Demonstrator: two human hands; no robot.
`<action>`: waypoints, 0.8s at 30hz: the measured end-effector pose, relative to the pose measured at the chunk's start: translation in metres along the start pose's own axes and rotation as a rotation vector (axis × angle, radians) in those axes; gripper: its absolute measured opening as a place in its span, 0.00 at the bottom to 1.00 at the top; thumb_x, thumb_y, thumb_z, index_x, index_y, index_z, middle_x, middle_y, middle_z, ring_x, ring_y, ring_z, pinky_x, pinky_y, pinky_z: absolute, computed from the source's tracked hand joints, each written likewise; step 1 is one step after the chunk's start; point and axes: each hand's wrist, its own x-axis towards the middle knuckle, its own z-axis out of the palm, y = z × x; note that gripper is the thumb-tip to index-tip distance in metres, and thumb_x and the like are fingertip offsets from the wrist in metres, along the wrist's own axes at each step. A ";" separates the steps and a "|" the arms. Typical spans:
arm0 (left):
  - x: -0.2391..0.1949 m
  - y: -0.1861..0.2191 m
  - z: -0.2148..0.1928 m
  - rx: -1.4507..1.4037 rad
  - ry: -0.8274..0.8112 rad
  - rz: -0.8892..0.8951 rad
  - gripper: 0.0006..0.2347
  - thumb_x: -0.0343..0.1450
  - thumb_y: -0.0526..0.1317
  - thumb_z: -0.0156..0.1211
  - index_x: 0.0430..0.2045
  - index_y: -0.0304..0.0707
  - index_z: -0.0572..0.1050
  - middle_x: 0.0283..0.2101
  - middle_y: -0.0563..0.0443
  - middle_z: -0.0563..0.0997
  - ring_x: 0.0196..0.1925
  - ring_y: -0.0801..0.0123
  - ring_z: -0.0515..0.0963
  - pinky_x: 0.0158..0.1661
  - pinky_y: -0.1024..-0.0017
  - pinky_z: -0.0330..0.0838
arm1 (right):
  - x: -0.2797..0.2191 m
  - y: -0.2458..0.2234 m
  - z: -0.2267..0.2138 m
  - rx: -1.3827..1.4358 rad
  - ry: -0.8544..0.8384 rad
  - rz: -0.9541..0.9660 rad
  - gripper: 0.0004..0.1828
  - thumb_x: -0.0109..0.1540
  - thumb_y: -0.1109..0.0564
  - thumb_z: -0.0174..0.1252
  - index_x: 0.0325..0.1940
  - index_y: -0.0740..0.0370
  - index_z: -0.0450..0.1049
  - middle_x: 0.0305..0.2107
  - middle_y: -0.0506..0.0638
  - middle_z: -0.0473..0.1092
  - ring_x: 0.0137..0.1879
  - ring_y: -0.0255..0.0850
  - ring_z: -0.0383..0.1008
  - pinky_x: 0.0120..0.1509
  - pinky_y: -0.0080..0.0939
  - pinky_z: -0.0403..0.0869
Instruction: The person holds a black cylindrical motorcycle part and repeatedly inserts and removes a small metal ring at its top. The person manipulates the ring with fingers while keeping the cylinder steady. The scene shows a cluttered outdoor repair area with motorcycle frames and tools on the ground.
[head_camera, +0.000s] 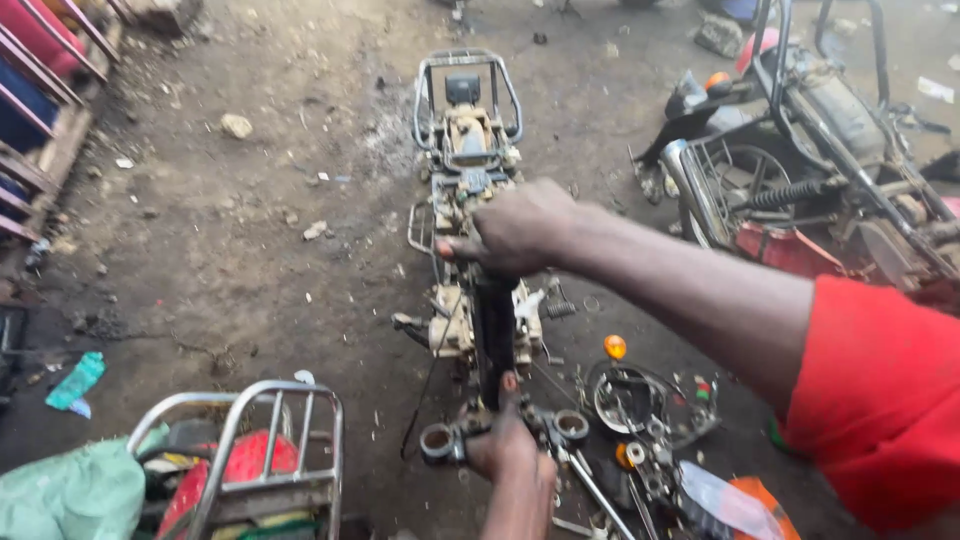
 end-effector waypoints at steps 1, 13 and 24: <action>-0.003 0.002 -0.004 0.017 0.018 -0.004 0.28 0.57 0.41 0.85 0.48 0.31 0.75 0.38 0.42 0.78 0.36 0.61 0.80 0.30 0.66 0.78 | -0.012 -0.009 -0.011 0.012 -0.008 0.003 0.37 0.63 0.24 0.48 0.38 0.60 0.82 0.33 0.65 0.78 0.47 0.64 0.80 0.53 0.63 0.76; 0.096 -0.070 -0.012 0.064 0.079 0.054 0.30 0.55 0.40 0.88 0.46 0.31 0.74 0.34 0.44 0.77 0.32 0.61 0.79 0.25 0.64 0.78 | 0.024 0.044 0.031 -0.052 0.073 0.022 0.43 0.62 0.18 0.44 0.36 0.58 0.83 0.31 0.65 0.78 0.46 0.64 0.80 0.52 0.63 0.75; 0.076 -0.060 -0.011 -0.032 0.080 0.021 0.30 0.58 0.34 0.85 0.50 0.28 0.71 0.35 0.43 0.71 0.35 0.66 0.75 0.30 0.65 0.76 | 0.008 0.026 0.008 0.113 0.012 -0.157 0.24 0.62 0.38 0.58 0.24 0.58 0.81 0.08 0.52 0.70 0.26 0.51 0.79 0.42 0.48 0.75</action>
